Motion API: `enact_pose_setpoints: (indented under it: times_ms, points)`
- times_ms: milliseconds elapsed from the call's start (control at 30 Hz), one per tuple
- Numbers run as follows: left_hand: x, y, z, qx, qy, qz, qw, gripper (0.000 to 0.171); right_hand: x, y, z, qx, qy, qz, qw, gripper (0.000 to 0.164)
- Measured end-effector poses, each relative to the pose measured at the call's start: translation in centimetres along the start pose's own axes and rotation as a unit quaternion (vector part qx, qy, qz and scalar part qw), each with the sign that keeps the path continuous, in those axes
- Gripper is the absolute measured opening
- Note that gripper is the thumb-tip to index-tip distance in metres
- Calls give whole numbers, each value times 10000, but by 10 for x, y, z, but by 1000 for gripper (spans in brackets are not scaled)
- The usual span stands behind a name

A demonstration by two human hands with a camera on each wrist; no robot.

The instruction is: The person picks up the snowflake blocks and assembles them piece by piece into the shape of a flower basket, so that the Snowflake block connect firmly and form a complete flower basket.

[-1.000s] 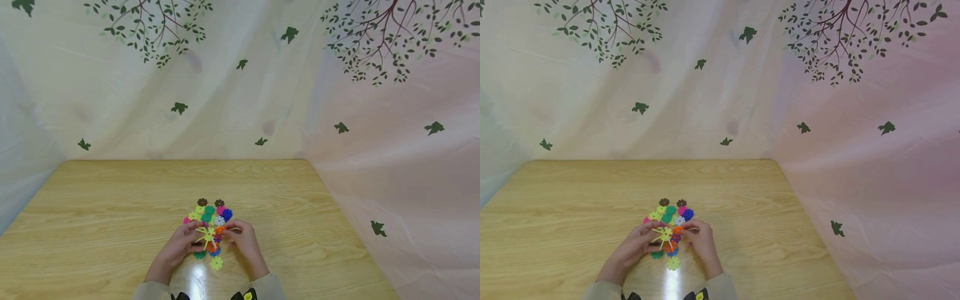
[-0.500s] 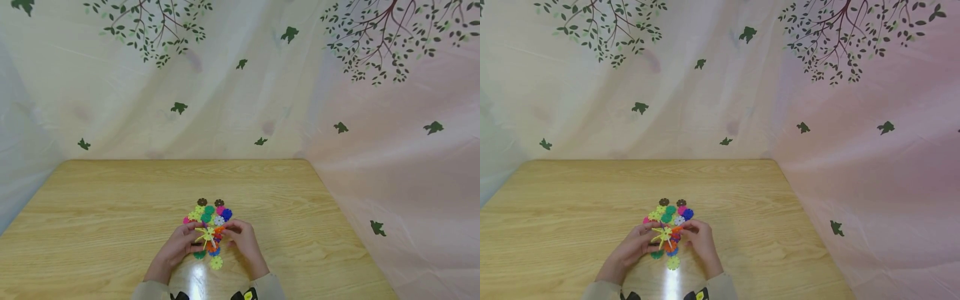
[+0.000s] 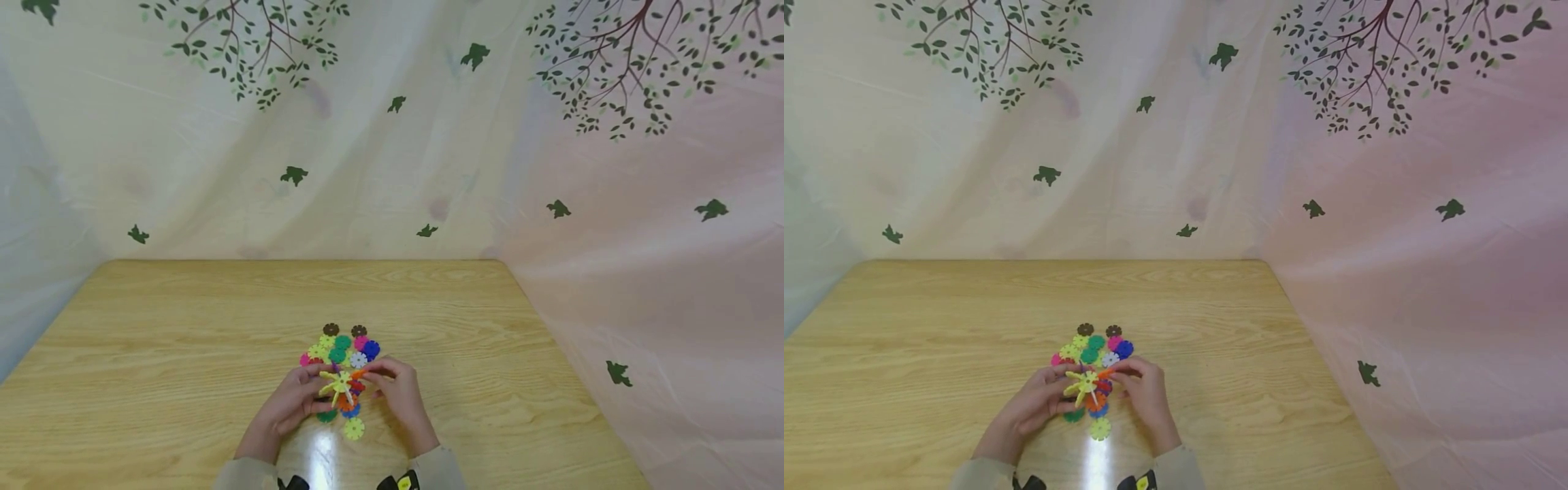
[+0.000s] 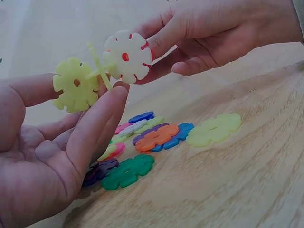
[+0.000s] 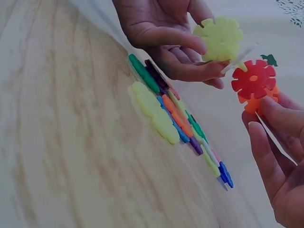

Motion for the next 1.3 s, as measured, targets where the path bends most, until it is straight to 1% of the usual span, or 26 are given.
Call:
enact_pose_setpoints:
  times_ms: [67, 167, 367, 467, 600, 667, 733, 867, 967, 1100, 1200, 1300]
  points:
    - [0, 0, 0, 45, 15, 47, 10000, 53, 0, -1, 1, -36, 68, 3, 10000, 12]
    - [1, 0, 0, 80, 32, 56, 9999, 55, 1, -2, 3, 93, 260, 22, 9996, 11]
    - [4, 3, 0, -54, 37, -29, 10000, 58, 1, -4, 8, 541, 655, 32, 9964, 9]
    - [6, 4, 0, -180, 88, -30, 9998, 57, 1, -5, 11, 700, 799, 139, 9942, 8]
    - [5, 3, 1, -239, 98, 90, 9996, 56, 2, -6, 14, 784, 946, 209, 9922, 8]
    - [5, 3, 1, -162, 105, 85, 9998, 56, 2, -6, 14, 719, 905, 186, 9931, 8]
    - [4, 3, 1, -79, 80, 112, 9999, 56, 2, -5, 12, 542, 785, 153, 9953, 9]
    - [1, 3, 1, 126, -5, 185, 9997, 50, 1, -4, 7, 265, 527, 131, 9982, 10]
    - [-1, 3, 0, 359, -7, 225, 9991, 47, 0, -2, 6, 276, 490, 57, 9984, 10]
    - [-1, 2, -2, 616, -51, 241, 9978, 40, 0, 2, 9, 317, 597, -166, 9976, 8]
    - [-1, 3, -3, 542, -160, 119, 9983, 36, 1, 3, 12, 393, 579, -335, 9970, 7]
    - [0, 5, -3, 296, -192, -92, 9993, 47, 2, 2, 13, 555, 501, -446, 9962, 7]
Point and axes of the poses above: each hand's wrist, its own x-axis away from the middle knuckle, its own y-axis out of the back of the hand, z = x × y, the point moved 6 cm from there along -x, towards the middle knuckle, and after that the axes turned 8 degrees about z, right-handed, at the moved point
